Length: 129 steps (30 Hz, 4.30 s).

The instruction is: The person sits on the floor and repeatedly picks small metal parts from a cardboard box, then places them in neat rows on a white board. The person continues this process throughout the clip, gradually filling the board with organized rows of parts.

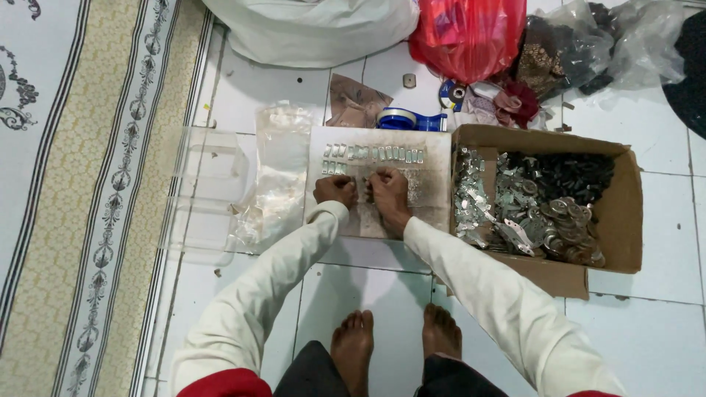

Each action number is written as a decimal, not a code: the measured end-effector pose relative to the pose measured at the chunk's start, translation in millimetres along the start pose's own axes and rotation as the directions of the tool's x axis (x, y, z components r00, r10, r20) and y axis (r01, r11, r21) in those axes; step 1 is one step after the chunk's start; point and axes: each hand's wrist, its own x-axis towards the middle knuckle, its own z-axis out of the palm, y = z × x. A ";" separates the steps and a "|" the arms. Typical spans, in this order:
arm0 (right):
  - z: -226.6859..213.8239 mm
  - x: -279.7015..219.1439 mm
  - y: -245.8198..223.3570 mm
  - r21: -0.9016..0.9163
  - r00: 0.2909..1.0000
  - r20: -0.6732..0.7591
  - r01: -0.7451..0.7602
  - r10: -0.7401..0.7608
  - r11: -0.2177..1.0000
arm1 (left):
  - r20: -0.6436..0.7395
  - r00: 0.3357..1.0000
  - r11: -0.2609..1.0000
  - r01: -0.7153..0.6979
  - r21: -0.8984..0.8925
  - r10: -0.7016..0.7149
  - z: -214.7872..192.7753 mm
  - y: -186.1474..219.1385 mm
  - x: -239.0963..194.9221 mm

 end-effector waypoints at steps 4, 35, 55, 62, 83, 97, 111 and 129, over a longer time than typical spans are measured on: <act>19.3 11.9 13.7 -0.141 0.995 -0.053 0.079 -0.087 0.987 | -0.034 0.999 0.999 -0.012 -0.044 0.010 21.1 -16.6 33.8; -1.4 29.0 -19.0 -0.372 0.990 -0.018 -0.136 0.139 0.918 | -0.062 0.967 0.946 -0.228 0.230 0.248 -26.8 28.3 5.5; -18.2 10.3 -30.9 -0.702 0.769 0.539 0.636 -0.343 0.321 | 0.178 0.820 0.653 -0.547 0.523 0.544 -48.2 20.3 2.3; 0.0 12.3 -26.3 -0.715 0.754 0.569 0.651 -0.328 0.255 | 0.406 0.782 0.559 -0.623 0.547 0.474 -48.0 16.0 36.9; -10.0 20.0 -27.5 -0.676 0.711 0.628 0.700 -0.317 0.231 | 0.452 0.678 0.443 -0.728 0.524 0.580 -56.4 5.5 47.1; -16.1 28.8 -17.4 -0.681 0.708 0.644 0.703 -0.291 0.205 | 0.233 0.735 0.525 -0.634 0.568 0.637 -10.7 17.2 72.7; -19.2 31.1 -15.9 -0.667 0.696 0.649 0.715 -0.306 0.211 | 0.172 0.829 0.644 -0.528 0.554 0.533 -1.5 31.3 71.9; -20.2 27.1 -21.2 -0.636 0.685 0.647 0.727 -0.335 0.258 | 0.069 0.982 0.944 -0.190 0.268 0.177 -25.6 62.9 70.4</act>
